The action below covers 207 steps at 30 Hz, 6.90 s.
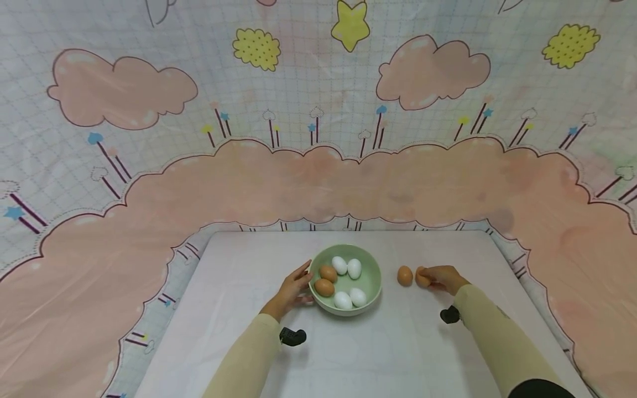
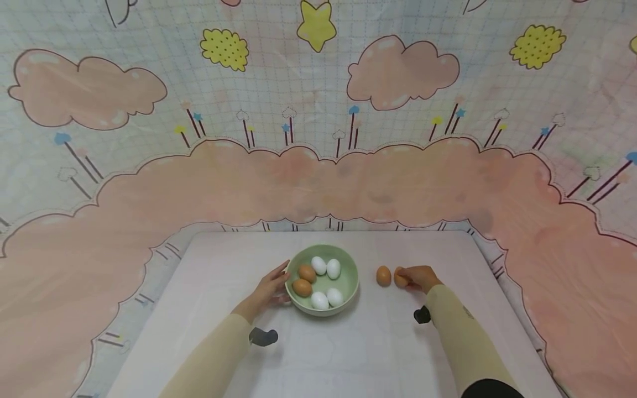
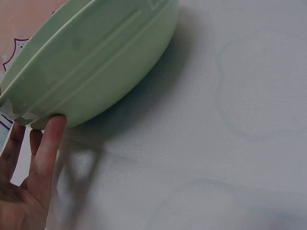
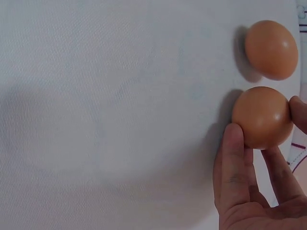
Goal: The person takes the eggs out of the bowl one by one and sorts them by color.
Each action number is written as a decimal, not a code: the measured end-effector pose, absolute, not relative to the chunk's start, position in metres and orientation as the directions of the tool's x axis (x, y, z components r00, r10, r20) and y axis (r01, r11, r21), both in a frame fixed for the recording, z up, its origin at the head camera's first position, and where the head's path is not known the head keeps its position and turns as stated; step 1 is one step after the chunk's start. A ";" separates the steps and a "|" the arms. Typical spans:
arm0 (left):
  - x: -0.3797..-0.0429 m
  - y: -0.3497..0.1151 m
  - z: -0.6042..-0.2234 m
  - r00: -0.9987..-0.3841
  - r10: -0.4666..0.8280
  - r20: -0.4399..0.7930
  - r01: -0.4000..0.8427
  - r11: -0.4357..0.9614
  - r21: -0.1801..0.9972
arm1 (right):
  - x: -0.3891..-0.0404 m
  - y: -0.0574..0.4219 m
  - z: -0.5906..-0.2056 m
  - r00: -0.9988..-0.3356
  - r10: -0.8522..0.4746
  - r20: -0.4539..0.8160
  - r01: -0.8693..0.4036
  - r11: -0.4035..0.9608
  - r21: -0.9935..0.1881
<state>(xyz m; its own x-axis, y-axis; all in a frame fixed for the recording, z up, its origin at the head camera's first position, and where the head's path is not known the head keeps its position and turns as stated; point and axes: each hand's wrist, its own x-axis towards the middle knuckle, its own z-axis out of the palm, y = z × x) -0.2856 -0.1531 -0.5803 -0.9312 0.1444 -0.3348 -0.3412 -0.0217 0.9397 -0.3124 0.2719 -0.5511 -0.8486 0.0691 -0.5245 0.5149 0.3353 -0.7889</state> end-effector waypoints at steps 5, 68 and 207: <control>-0.285 -0.153 -0.581 -0.927 0.143 -0.346 -0.352 -0.015 0.936 | -0.310 0.271 -0.550 -0.850 0.092 -0.519 0.516 0.348 -0.783; -0.283 -0.150 -0.575 -0.930 0.144 -0.338 -0.343 -0.015 0.939 | -0.318 0.085 -0.530 -0.990 0.095 -0.109 0.144 0.648 -0.748; -0.287 -0.154 -0.581 -0.930 0.143 -0.338 -0.345 -0.028 0.938 | -0.312 0.251 -0.516 -0.884 0.022 -0.467 0.465 0.125 -0.876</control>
<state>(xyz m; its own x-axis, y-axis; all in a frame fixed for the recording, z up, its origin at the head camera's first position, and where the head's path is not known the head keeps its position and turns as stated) -0.2869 -0.1537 -0.5809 -0.9303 0.1434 -0.3377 -0.3449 -0.0281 0.9382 -0.3123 0.2512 -0.5164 -0.8842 0.0222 -0.4665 0.4654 0.1252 -0.8762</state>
